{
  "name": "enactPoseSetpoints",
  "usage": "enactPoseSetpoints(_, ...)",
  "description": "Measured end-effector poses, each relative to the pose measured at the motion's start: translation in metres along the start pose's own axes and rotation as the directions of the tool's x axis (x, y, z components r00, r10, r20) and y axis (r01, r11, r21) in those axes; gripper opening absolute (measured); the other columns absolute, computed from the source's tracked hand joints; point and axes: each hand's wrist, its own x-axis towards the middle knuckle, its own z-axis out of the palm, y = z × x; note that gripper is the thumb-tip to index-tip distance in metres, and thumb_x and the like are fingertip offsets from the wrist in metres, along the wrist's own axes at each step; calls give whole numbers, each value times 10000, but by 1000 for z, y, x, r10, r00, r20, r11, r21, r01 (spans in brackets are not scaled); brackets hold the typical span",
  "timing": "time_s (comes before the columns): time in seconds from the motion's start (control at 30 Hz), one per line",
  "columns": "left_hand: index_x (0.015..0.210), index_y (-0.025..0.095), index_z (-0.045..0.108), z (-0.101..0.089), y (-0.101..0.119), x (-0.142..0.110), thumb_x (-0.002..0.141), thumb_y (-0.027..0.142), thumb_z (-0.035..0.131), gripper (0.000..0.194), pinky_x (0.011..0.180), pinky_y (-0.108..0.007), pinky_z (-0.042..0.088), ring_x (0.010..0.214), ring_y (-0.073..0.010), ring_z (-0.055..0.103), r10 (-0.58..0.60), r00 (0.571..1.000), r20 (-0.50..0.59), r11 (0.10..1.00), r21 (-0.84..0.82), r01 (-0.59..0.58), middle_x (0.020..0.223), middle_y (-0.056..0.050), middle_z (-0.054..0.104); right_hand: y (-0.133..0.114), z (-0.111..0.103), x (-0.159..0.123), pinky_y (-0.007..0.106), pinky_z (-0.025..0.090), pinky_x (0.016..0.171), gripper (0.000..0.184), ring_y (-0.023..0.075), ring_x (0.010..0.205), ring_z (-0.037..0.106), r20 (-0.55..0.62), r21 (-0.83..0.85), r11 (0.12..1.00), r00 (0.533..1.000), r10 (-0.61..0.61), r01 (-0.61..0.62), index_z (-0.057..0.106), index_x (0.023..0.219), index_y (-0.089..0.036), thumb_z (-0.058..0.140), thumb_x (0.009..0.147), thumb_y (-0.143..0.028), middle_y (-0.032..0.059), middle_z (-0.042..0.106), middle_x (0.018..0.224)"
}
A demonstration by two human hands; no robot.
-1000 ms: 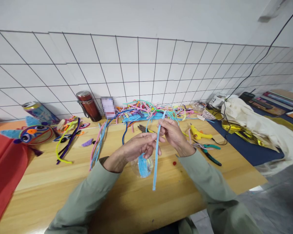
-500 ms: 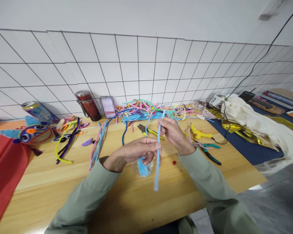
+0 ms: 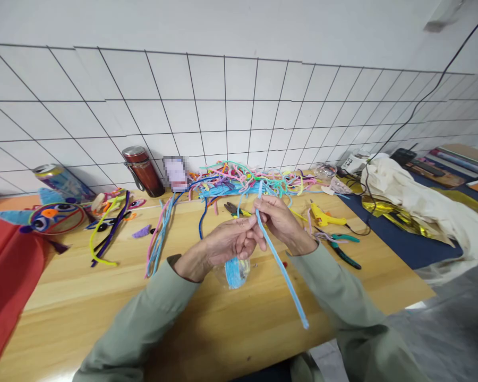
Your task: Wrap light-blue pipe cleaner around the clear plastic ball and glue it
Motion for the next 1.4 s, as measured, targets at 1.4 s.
enactPoseSetpoints(1.4,934,125,706,-1,-2,-1,846,748,805,637,397,-172,292,430,-46,492,-56,996,70,996,80,50,691,-13,666,-3,-5,3,241,335,468,521,97,474,418,34,-1,1000,999,19,-19,627,603,-207,891,773,-623,-52,483,505)
